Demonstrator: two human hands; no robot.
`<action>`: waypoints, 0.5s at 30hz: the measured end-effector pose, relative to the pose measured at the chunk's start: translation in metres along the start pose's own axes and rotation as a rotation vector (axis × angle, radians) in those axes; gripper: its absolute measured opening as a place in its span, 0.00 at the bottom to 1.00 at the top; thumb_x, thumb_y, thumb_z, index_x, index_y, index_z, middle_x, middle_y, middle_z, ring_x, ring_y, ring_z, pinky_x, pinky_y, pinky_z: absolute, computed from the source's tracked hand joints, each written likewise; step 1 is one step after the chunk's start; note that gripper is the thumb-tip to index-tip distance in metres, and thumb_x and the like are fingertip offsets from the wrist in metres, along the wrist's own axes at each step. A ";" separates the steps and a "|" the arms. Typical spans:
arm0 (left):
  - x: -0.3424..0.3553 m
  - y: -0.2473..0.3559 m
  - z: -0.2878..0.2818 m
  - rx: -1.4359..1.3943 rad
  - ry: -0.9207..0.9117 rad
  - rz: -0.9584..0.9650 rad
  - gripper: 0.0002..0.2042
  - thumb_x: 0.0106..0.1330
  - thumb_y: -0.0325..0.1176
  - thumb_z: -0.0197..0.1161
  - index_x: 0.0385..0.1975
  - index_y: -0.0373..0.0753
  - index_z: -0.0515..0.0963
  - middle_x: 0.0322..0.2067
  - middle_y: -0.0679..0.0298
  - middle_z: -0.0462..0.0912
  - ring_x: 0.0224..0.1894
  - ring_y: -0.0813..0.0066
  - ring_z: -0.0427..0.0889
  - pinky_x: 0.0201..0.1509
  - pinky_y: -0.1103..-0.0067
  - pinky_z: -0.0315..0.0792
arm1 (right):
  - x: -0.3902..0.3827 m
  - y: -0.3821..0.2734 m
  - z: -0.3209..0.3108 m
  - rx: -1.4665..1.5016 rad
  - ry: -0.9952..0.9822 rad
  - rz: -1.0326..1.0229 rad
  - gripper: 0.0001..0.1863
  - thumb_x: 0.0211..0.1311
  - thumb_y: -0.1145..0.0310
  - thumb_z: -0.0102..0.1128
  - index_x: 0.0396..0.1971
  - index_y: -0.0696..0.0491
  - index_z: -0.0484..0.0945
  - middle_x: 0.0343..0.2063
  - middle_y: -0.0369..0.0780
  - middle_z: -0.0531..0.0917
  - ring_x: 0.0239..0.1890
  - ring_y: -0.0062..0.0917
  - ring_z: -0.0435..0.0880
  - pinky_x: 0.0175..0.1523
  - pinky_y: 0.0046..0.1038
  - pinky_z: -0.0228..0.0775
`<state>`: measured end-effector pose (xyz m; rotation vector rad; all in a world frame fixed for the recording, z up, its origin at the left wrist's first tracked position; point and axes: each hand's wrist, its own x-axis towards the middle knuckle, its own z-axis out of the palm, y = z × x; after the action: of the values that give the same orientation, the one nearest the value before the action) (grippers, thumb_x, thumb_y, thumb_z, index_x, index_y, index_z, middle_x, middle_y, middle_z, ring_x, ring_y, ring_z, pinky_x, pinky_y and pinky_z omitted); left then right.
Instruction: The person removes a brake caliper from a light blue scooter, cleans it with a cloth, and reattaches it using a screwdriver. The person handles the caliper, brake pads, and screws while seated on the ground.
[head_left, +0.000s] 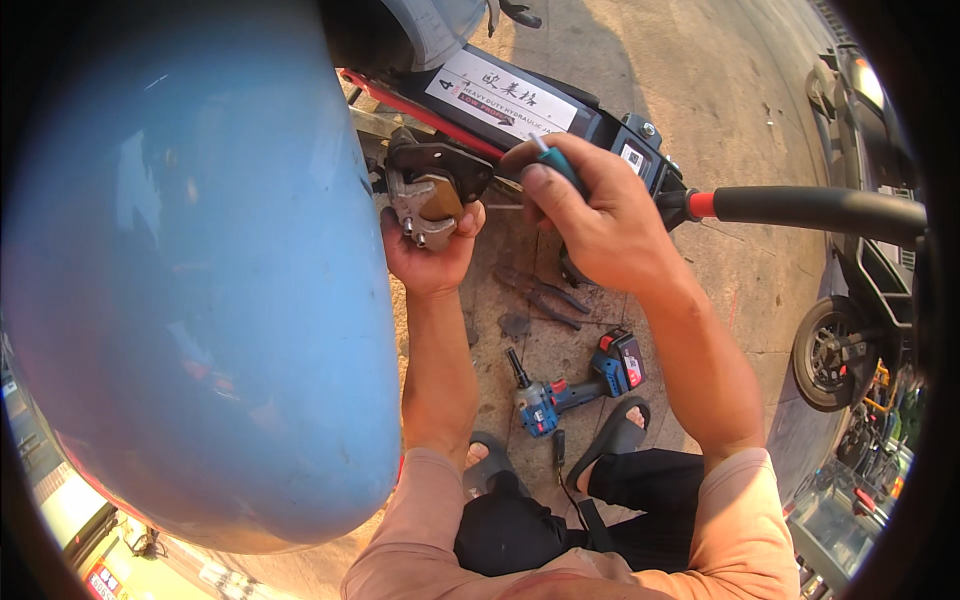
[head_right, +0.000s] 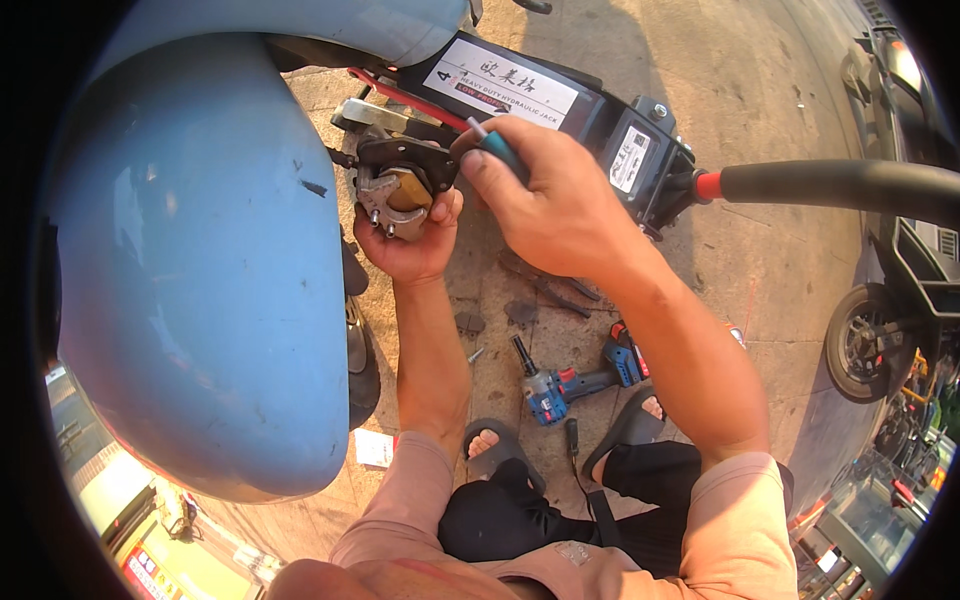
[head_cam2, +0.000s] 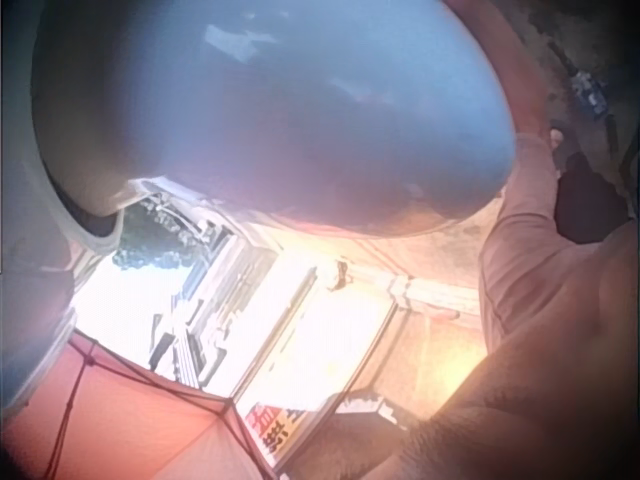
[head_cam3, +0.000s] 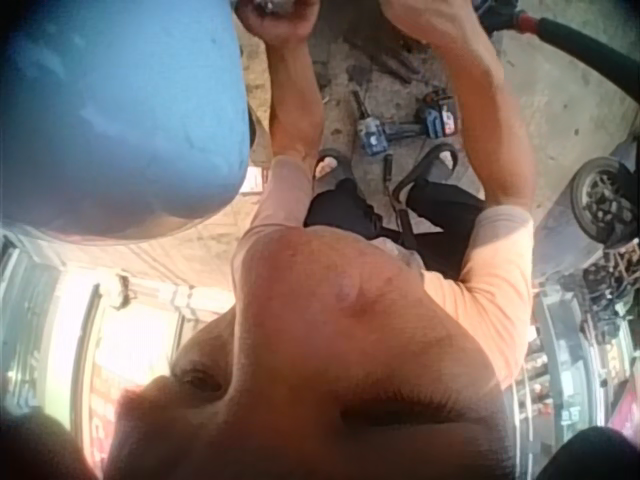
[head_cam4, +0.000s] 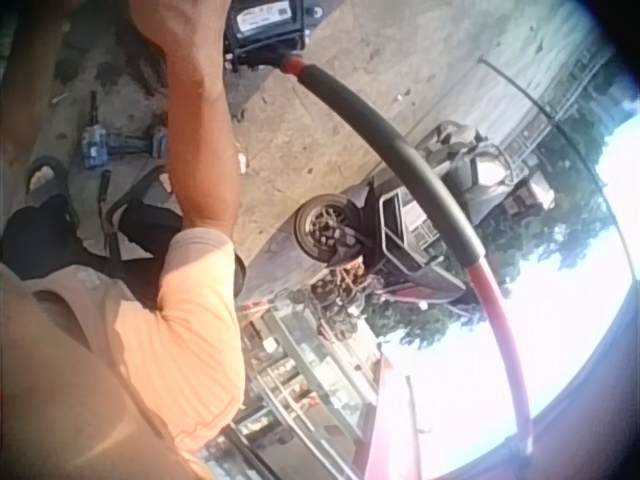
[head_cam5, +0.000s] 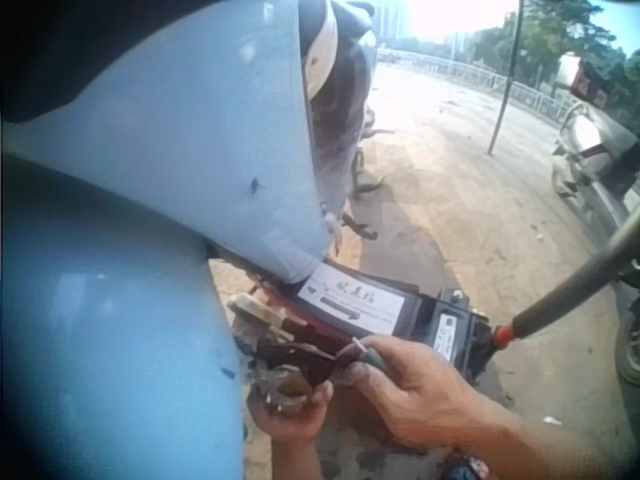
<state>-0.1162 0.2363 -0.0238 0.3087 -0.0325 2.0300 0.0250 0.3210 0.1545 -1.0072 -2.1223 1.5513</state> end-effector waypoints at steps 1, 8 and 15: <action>-0.001 -0.002 0.002 0.008 0.069 0.018 0.37 0.66 0.66 0.54 0.69 0.47 0.67 0.62 0.50 0.75 0.36 0.68 0.76 0.37 0.74 0.68 | -0.007 -0.002 -0.004 0.057 0.068 -0.075 0.11 0.72 0.66 0.55 0.44 0.58 0.79 0.29 0.37 0.84 0.33 0.20 0.81 0.42 0.24 0.73; 0.002 -0.008 0.009 0.059 0.018 0.030 0.46 0.55 0.73 0.64 0.68 0.48 0.67 0.60 0.52 0.77 0.31 0.72 0.74 0.34 0.77 0.65 | -0.041 0.010 -0.018 0.459 0.304 -0.319 0.18 0.79 0.56 0.47 0.51 0.58 0.70 0.34 0.44 0.86 0.37 0.24 0.84 0.45 0.26 0.78; -0.002 -0.007 0.017 0.021 0.114 0.018 0.45 0.58 0.72 0.60 0.69 0.47 0.65 0.58 0.52 0.77 0.29 0.74 0.72 0.32 0.79 0.63 | -0.041 0.032 -0.024 0.596 0.334 -0.400 0.19 0.79 0.58 0.48 0.53 0.62 0.68 0.32 0.46 0.85 0.37 0.30 0.86 0.42 0.28 0.81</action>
<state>-0.1064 0.2354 -0.0089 0.2058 0.0577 2.0637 0.0801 0.3144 0.1393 -0.5416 -1.3931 1.5345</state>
